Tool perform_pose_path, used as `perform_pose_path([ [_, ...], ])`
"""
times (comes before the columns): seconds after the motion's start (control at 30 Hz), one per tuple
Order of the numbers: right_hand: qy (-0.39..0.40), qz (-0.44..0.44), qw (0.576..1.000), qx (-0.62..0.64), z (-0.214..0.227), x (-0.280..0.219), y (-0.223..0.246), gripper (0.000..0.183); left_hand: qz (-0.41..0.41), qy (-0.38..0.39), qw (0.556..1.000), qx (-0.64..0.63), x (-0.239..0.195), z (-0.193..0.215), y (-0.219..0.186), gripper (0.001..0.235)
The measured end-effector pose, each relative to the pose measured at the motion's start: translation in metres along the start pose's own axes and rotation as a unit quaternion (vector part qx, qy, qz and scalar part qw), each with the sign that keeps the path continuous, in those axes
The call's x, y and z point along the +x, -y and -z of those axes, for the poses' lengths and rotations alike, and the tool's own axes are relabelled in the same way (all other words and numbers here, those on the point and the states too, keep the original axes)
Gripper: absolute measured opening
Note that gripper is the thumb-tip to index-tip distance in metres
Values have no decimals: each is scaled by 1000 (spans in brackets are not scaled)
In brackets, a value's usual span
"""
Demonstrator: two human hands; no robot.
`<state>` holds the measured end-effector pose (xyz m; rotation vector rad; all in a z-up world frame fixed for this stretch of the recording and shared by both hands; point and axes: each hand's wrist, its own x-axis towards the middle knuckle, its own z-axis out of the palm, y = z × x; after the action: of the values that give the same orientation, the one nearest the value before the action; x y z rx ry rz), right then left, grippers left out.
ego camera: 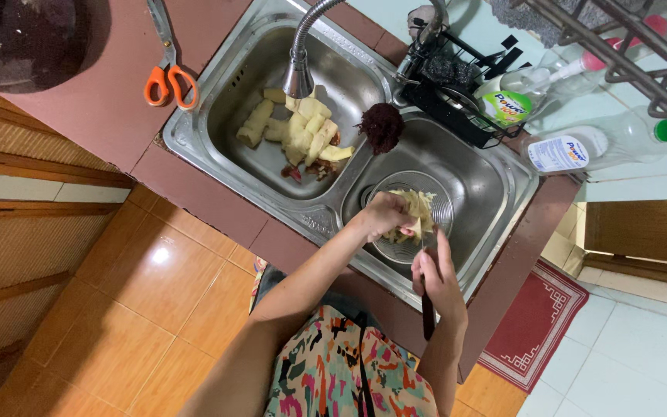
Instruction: The person slices a ginger root into thin strips over a colander in a kitchen sink using a knife.
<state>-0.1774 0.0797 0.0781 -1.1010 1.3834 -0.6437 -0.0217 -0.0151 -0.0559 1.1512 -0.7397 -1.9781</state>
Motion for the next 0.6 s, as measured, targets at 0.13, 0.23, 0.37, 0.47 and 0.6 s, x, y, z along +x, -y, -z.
perform_pose_path([
  [0.13,73,65,993,65,6,8,10,66,-4,89,995,-47,5,7,7,14],
  [0.23,54,39,998,22,8,-3,7,72,2,104,994,-32,3,12,6,14],
  [0.37,60,17,996,62,11,-8,0,70,24,151,987,-45,-1,4,9,14],
  [0.47,61,48,996,52,18,6,-8,67,28,184,983,-8,-4,2,11,14],
  [0.6,83,150,984,53,18,31,-10,52,29,229,972,-41,-7,8,7,16],
])
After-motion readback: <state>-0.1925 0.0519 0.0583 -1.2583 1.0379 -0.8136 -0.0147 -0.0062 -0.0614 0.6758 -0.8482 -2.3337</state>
